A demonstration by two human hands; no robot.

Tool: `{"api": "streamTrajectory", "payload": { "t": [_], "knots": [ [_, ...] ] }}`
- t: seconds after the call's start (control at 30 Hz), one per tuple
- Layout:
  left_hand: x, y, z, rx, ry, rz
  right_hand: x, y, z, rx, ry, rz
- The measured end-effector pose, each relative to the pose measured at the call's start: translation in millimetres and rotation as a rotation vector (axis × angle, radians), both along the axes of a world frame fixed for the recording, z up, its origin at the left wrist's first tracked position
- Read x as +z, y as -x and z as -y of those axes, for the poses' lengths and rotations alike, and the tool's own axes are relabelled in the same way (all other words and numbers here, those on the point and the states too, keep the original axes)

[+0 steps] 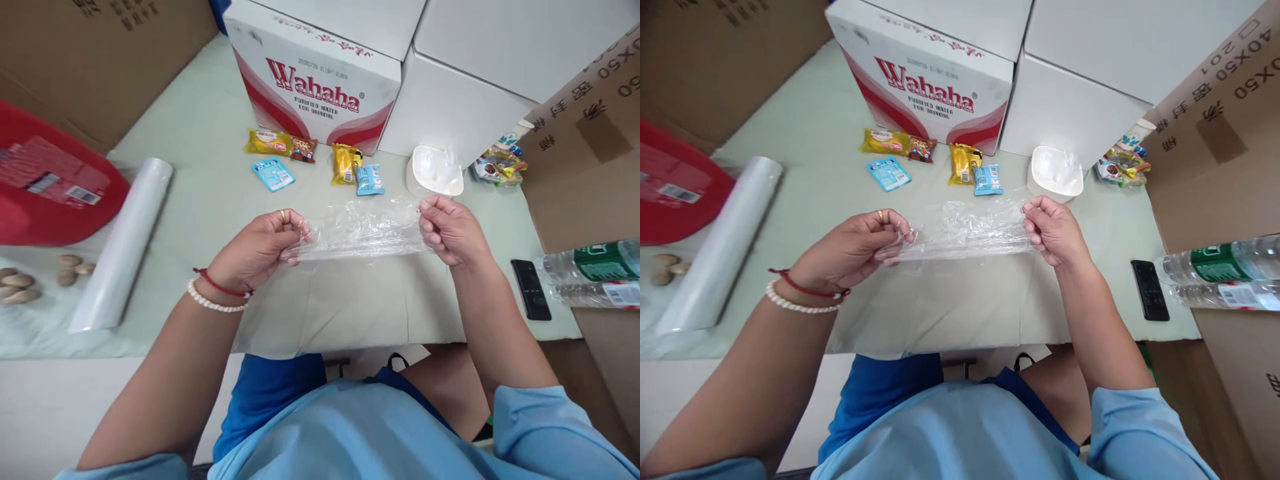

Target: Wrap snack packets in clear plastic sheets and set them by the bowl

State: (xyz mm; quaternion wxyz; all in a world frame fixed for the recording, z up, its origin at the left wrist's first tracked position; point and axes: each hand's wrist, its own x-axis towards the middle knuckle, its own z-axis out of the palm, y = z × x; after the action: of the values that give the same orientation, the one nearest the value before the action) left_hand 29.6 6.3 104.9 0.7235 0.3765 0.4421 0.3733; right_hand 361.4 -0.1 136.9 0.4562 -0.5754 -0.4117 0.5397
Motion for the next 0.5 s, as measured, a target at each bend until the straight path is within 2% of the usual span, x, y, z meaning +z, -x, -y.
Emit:
{"api": "streamTrajectory", "payload": {
  "t": [0.07, 0.1, 0.2, 0.27, 0.37, 0.43, 0.5],
  "knots": [
    [-1.8, 11, -11, 0.012, 0.015, -0.025, -17.9, 2, -15, 0.012, 0.058, -0.087],
    [-4.0, 14, -17, 0.035, 0.019, -0.024, -26.8, 3, -23, 0.004, 0.040, -0.123],
    [-15.3, 13, -34, 0.119, 0.051, 0.028, -52.5, 3, -41, 0.014, -0.134, -0.165],
    [-25.8, 7, -41, 0.170, 0.104, 0.046, -70.7, 1, -50, 0.122, -0.243, -0.070],
    [-42.8, -3, -46, 0.202, 0.188, 0.014, -99.0, 1, -63, 0.267, -0.277, 0.200],
    [-53.2, -6, -47, 0.187, 0.217, -0.011, -112.4, 5, -70, 0.231, -0.246, 0.267],
    [-62.0, -5, -49, 0.181, 0.210, -0.018, -115.1, 11, -71, 0.161, -0.213, 0.224]
  ]
}}
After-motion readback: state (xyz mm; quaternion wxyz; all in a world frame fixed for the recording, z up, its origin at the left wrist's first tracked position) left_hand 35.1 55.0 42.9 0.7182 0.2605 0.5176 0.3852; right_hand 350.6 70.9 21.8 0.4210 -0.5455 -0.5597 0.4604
